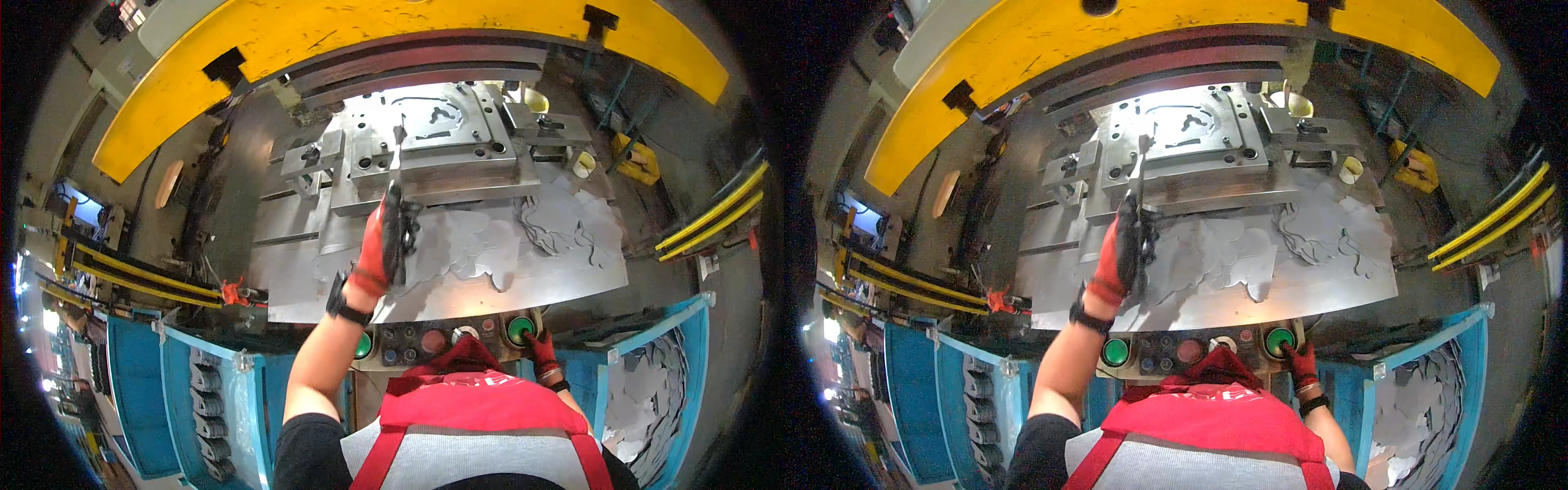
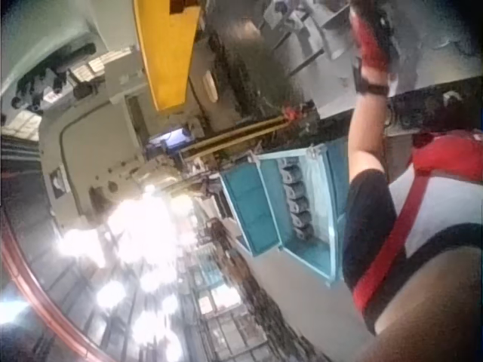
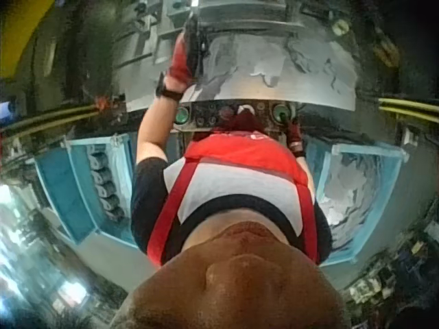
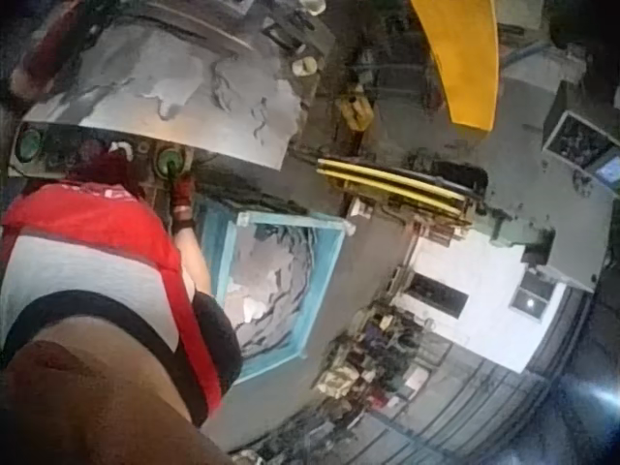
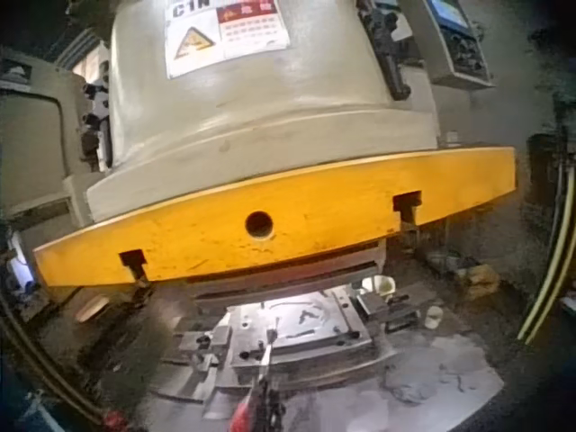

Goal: Operator picks up metal blanks, places them into a stamping press, activates the machine, and removes the formed part for trimming.

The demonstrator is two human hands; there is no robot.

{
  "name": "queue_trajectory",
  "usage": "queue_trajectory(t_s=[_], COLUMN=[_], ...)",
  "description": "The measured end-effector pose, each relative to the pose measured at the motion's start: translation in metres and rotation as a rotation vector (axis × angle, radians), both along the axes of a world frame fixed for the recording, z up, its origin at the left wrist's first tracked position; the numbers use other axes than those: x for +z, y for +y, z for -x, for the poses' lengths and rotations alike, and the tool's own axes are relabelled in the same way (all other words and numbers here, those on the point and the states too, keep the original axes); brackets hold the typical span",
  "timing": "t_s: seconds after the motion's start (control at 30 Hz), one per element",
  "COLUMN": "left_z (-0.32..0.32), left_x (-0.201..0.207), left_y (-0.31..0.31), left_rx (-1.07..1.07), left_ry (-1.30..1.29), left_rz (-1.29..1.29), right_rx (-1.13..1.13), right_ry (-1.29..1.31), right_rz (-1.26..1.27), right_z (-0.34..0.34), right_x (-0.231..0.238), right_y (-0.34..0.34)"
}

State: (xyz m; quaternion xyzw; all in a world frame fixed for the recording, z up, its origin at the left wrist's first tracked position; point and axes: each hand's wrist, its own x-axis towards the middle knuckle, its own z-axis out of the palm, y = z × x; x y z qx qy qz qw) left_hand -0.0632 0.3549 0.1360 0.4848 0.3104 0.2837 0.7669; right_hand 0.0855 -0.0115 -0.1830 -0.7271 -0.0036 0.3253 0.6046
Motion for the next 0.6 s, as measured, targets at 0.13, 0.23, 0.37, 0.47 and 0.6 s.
queue_trajectory(t_s=[0.13, 0.23, 0.37, 0.47, 0.6], left_z=[-0.052, -0.076, -0.048, -0.012, 0.045], left_x=[-0.020, -0.013, -0.017, -0.008, 0.017], left_y=[0.054, 0.056, 0.052, 0.033, -0.017], left_rx=[-0.058, -0.017, -0.042, 0.021, 0.077], left_ry=[-0.056, 0.068, -0.043, -0.091, 0.114], left_rz=[-0.044, 0.018, 0.038, 0.064, -0.077], right_rx=[0.008, 0.020, -0.036, 0.042, 0.284], right_ry=[-0.092, -0.326, -0.692, -0.748, -0.862], right_rz=[0.156, 0.313, 0.288, 0.069, 0.043], right_z=[-0.002, -0.007, 0.001, -0.007, -0.006], right_x=[-0.019, -0.036, 0.095, 0.139, 0.177], right_y=[-0.013, -0.033, 0.005, 0.030, 0.084])
